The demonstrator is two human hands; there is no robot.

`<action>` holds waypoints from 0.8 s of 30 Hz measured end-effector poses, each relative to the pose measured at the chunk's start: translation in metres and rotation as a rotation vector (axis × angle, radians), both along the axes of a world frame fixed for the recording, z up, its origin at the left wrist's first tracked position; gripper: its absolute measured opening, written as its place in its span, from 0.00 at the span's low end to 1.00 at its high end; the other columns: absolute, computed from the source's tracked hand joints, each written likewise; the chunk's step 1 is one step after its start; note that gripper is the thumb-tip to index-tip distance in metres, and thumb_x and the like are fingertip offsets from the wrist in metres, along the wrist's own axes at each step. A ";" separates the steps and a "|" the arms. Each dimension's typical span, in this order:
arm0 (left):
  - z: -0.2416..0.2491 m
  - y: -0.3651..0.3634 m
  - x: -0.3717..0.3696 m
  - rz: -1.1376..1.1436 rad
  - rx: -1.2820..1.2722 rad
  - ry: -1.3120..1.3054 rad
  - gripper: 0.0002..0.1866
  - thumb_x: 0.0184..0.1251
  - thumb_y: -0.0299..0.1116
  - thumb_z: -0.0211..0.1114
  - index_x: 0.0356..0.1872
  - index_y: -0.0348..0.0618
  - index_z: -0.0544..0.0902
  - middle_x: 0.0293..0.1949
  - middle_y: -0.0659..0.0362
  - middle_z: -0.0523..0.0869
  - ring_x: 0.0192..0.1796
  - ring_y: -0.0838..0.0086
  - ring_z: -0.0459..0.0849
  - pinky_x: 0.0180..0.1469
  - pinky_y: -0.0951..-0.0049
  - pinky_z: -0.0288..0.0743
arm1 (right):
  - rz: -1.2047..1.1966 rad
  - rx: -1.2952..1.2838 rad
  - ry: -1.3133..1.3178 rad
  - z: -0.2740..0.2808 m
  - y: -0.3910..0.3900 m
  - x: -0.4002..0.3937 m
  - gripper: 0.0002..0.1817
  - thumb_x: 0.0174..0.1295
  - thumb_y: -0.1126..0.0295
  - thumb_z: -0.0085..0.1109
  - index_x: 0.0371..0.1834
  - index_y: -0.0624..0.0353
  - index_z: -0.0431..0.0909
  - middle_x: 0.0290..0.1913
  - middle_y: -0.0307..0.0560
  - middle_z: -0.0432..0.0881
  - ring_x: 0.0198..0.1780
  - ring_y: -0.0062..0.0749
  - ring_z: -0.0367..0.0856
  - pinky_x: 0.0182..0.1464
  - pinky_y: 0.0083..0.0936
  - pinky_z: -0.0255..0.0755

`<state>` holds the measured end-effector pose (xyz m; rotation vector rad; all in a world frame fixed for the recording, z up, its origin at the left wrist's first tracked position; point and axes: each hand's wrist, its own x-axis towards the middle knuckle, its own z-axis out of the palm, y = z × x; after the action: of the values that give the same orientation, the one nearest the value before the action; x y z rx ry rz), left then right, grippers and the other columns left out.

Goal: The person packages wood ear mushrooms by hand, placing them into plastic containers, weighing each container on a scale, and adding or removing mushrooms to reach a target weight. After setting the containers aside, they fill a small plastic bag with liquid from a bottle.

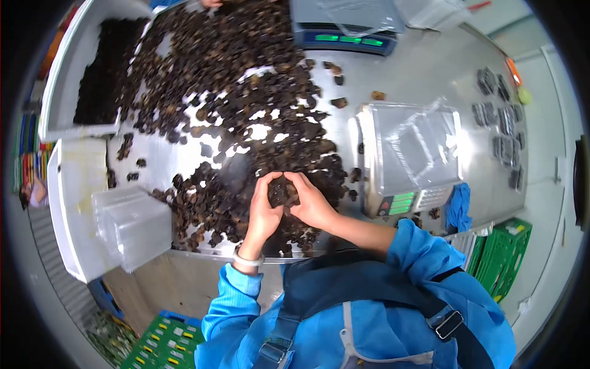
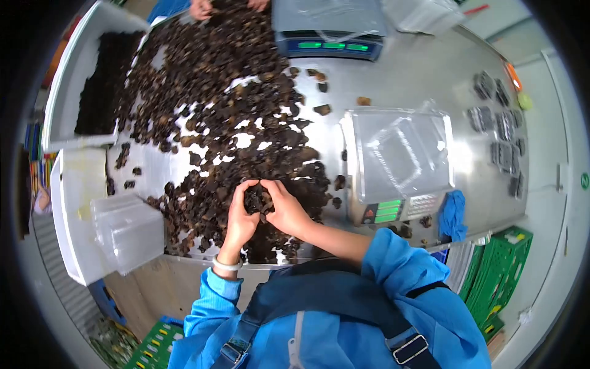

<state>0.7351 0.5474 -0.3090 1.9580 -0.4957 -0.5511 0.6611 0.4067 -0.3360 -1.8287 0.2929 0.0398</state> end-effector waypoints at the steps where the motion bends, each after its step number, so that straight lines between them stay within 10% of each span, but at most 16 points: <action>1: 0.011 -0.013 -0.005 -0.014 -0.014 0.017 0.37 0.43 0.09 0.54 0.62 0.41 0.74 0.58 0.51 0.79 0.65 0.60 0.78 0.69 0.66 0.69 | -0.030 -0.006 -0.033 0.013 -0.012 -0.006 0.40 0.48 0.84 0.63 0.70 0.58 0.63 0.61 0.58 0.71 0.60 0.59 0.77 0.59 0.42 0.76; 12: 0.058 -0.261 -0.045 -0.426 -0.366 -0.112 0.39 0.43 0.07 0.54 0.63 0.44 0.74 0.57 0.49 0.79 0.65 0.55 0.78 0.69 0.63 0.70 | -0.507 -0.230 -0.157 0.085 -0.217 -0.095 0.37 0.47 0.82 0.61 0.67 0.61 0.66 0.59 0.61 0.73 0.64 0.59 0.73 0.64 0.41 0.70; 19: 0.021 -0.299 -0.059 -0.626 -0.045 -0.365 0.39 0.48 0.10 0.54 0.69 0.43 0.70 0.68 0.40 0.69 0.66 0.37 0.72 0.70 0.51 0.69 | -0.348 -0.569 0.031 0.052 -0.259 -0.149 0.41 0.54 0.75 0.67 0.74 0.56 0.63 0.72 0.58 0.65 0.68 0.60 0.70 0.68 0.46 0.70; 23: 0.036 -0.281 -0.045 -0.378 -0.037 -0.325 0.22 0.61 0.13 0.62 0.56 0.40 0.80 0.65 0.48 0.76 0.53 0.60 0.85 0.50 0.70 0.83 | -0.577 -0.446 -0.057 0.061 -0.269 -0.188 0.34 0.55 0.77 0.69 0.68 0.57 0.69 0.67 0.53 0.72 0.65 0.49 0.75 0.65 0.38 0.73; 24: 0.044 -0.281 -0.042 -0.339 0.058 -0.233 0.22 0.61 0.20 0.69 0.58 0.41 0.80 0.66 0.47 0.75 0.58 0.57 0.82 0.58 0.65 0.79 | -0.659 -0.390 -0.070 0.056 -0.270 -0.197 0.33 0.55 0.77 0.69 0.67 0.57 0.70 0.65 0.52 0.74 0.64 0.45 0.76 0.63 0.36 0.73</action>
<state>0.6933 0.2660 -0.2649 2.0161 -0.9799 -0.5541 0.4637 0.1368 -0.2802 -2.0231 0.8876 -0.5730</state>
